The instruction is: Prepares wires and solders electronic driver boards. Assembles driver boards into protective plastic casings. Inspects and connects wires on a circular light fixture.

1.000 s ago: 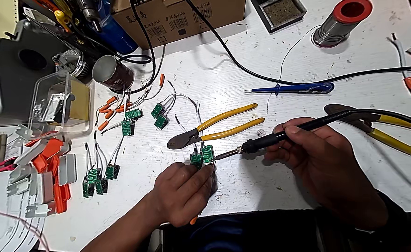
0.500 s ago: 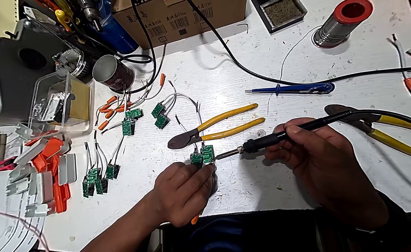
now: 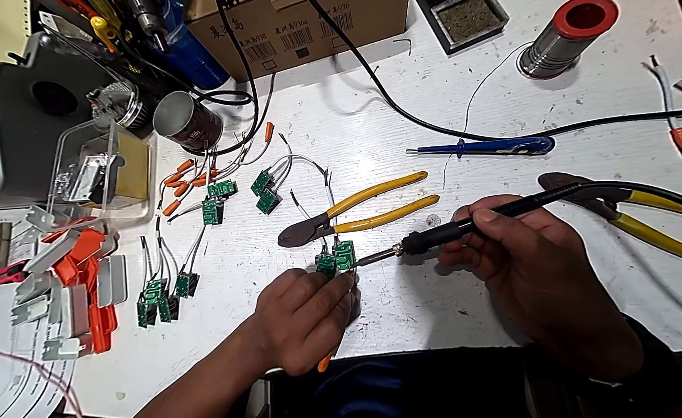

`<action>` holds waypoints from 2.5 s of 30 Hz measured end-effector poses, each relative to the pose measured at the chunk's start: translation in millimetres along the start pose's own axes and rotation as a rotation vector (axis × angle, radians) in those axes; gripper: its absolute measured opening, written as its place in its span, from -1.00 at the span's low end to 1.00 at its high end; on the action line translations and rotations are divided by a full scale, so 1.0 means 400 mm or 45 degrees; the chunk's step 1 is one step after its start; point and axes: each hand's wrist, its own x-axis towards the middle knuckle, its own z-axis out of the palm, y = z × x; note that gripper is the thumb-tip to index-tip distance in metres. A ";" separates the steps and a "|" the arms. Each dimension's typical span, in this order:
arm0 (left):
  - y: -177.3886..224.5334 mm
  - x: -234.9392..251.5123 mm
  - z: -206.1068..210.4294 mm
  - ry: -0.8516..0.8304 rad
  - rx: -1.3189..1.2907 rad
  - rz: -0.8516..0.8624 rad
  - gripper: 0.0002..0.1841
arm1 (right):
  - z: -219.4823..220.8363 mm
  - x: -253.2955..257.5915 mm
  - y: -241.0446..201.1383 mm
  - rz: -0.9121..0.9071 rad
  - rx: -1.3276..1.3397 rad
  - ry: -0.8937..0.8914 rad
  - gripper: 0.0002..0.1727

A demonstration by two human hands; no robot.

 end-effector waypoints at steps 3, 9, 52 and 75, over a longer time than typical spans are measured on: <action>0.000 0.001 -0.002 -0.003 -0.003 0.002 -0.93 | -0.001 0.000 0.001 -0.006 0.007 -0.001 -0.84; -0.003 -0.001 -0.002 0.004 -0.017 0.002 -0.94 | 0.000 0.000 -0.001 -0.003 0.005 -0.005 -0.83; -0.007 -0.006 -0.001 0.010 -0.023 0.026 -0.93 | 0.000 0.000 0.001 -0.015 -0.011 0.006 -0.84; -0.007 -0.006 0.000 0.012 -0.015 0.026 -0.93 | 0.000 0.001 -0.001 -0.004 -0.003 0.011 -0.83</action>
